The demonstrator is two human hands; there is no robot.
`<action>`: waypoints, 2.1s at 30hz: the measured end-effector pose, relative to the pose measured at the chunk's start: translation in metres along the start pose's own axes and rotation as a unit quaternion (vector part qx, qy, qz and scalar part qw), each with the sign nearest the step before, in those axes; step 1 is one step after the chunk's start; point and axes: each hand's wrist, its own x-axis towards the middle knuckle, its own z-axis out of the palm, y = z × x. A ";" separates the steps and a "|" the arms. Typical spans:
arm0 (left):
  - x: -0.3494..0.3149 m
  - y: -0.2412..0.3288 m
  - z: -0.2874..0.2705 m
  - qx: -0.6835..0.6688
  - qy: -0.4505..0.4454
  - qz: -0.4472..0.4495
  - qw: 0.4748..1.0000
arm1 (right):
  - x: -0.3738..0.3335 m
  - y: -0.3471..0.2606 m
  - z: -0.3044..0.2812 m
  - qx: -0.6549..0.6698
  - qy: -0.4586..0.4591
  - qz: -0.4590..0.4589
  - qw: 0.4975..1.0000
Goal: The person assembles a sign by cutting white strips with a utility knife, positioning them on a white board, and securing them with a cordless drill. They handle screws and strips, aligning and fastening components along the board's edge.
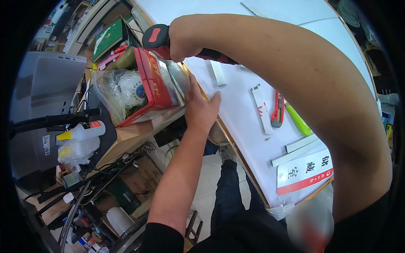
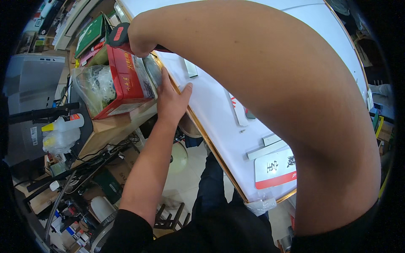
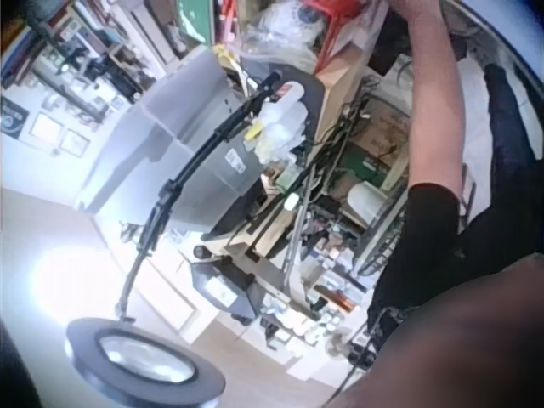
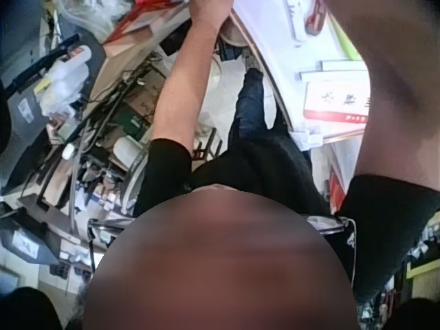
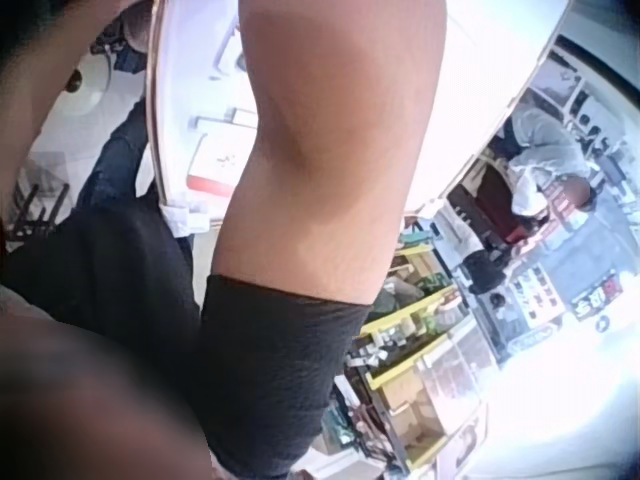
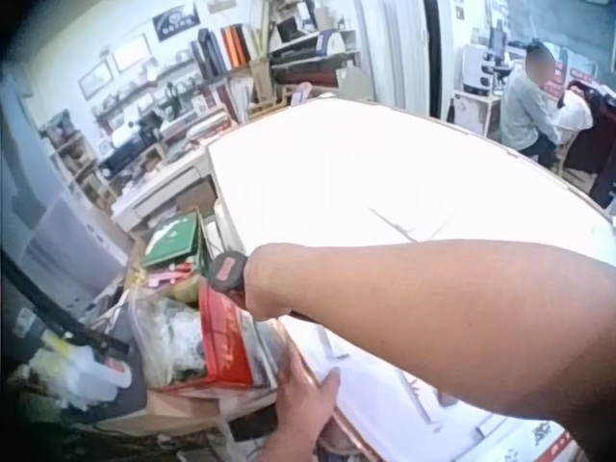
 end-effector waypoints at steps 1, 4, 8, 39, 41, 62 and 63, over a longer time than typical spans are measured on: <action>0.003 0.001 -0.001 0.000 -0.001 -0.017 1.000 | 0.000 0.000 0.000 0.001 -0.002 0.001 1.000; 0.007 0.001 -0.002 -0.015 0.019 0.003 1.000 | 0.002 0.000 0.000 -0.002 -0.007 0.000 1.000; 0.008 -0.004 -0.002 -0.049 0.016 0.000 0.999 | 0.006 -0.003 0.001 -0.012 -0.012 -0.006 1.000; 0.010 -0.003 -0.006 -0.030 -0.007 -0.006 0.999 | 0.008 -0.004 -0.003 -0.035 -0.019 -0.026 0.999; 0.010 -0.003 -0.006 -0.028 -0.004 -0.001 1.000 | 0.008 -0.005 -0.002 -0.041 -0.018 -0.031 0.998; 0.010 -0.009 0.000 -0.019 0.037 0.038 0.998 | -0.019 0.016 0.006 0.094 0.025 0.005 0.995; 0.012 -0.011 0.001 -0.022 0.051 0.052 0.997 | -0.023 0.020 0.006 0.107 0.026 0.007 0.994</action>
